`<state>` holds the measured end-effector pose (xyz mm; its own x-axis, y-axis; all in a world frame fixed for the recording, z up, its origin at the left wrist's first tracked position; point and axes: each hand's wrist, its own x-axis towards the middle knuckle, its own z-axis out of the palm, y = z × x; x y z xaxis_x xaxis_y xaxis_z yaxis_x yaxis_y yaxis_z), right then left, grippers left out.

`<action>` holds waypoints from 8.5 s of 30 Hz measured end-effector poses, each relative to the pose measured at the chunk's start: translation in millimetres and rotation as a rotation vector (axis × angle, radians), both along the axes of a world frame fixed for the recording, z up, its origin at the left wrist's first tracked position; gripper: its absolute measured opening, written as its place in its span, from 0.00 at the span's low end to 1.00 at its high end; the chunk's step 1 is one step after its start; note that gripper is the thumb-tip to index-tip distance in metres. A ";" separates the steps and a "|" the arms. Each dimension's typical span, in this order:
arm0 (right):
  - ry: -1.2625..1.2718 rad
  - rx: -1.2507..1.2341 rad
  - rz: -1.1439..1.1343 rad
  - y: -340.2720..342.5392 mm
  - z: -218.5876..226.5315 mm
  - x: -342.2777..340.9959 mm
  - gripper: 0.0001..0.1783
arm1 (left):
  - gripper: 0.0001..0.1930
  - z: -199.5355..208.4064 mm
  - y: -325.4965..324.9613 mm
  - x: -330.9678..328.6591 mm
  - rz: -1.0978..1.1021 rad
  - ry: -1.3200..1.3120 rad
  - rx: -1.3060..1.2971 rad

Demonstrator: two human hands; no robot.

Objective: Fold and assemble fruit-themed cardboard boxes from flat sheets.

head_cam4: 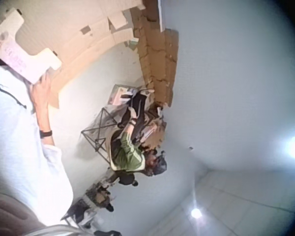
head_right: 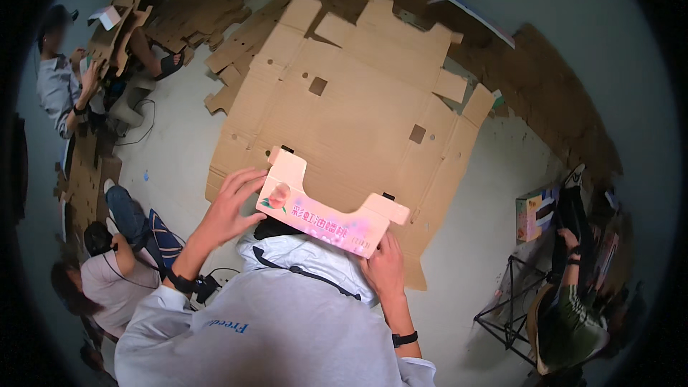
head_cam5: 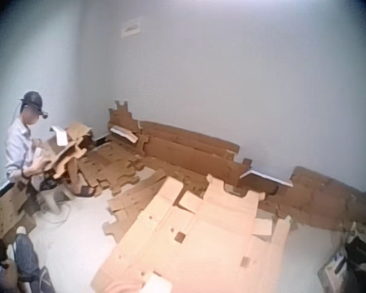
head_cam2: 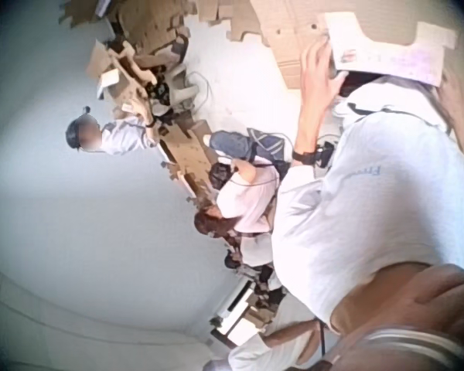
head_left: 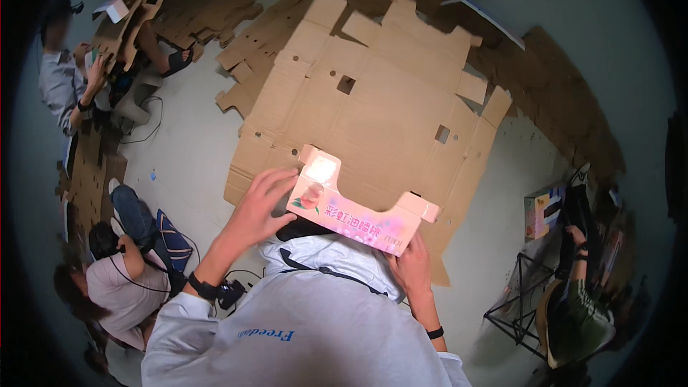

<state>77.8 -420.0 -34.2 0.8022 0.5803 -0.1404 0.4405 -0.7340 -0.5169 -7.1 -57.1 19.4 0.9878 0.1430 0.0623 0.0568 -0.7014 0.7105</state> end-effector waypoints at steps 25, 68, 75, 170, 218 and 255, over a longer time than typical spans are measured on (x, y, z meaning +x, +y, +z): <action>-0.273 0.018 -0.425 -76.1 98.0 61.6 0.40 | 0.33 -50.8 -24.8 53.8 -0.488 0.139 -0.197; 0.466 0.765 -0.869 -2.7 18.6 34.8 0.47 | 0.38 64.4 -1.1 60.8 -0.110 0.114 0.115; 0.442 0.751 -0.891 6.3 5.5 44.2 0.46 | 0.09 31.0 -52.0 98.6 -0.631 0.131 0.247; -0.216 0.226 -0.418 4.2 70.1 71.7 0.23 | 0.23 -61.2 -50.4 74.2 -0.178 0.134 -0.690; -0.410 0.424 -0.392 31.5 123.9 247.2 0.16 | 0.34 67.9 -92.2 313.6 -0.268 -0.248 0.312; 1.096 1.497 -0.146 -35.4 75.5 326.5 0.30 | 0.10 72.9 -87.9 276.5 -0.112 -0.648 0.165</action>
<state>404.3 -455.4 41.4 0.7670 0.6382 -0.0659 -0.5118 0.5466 -0.6628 269.3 -145.0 92.3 0.7515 -0.0206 0.6594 -0.4245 -0.7802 0.4594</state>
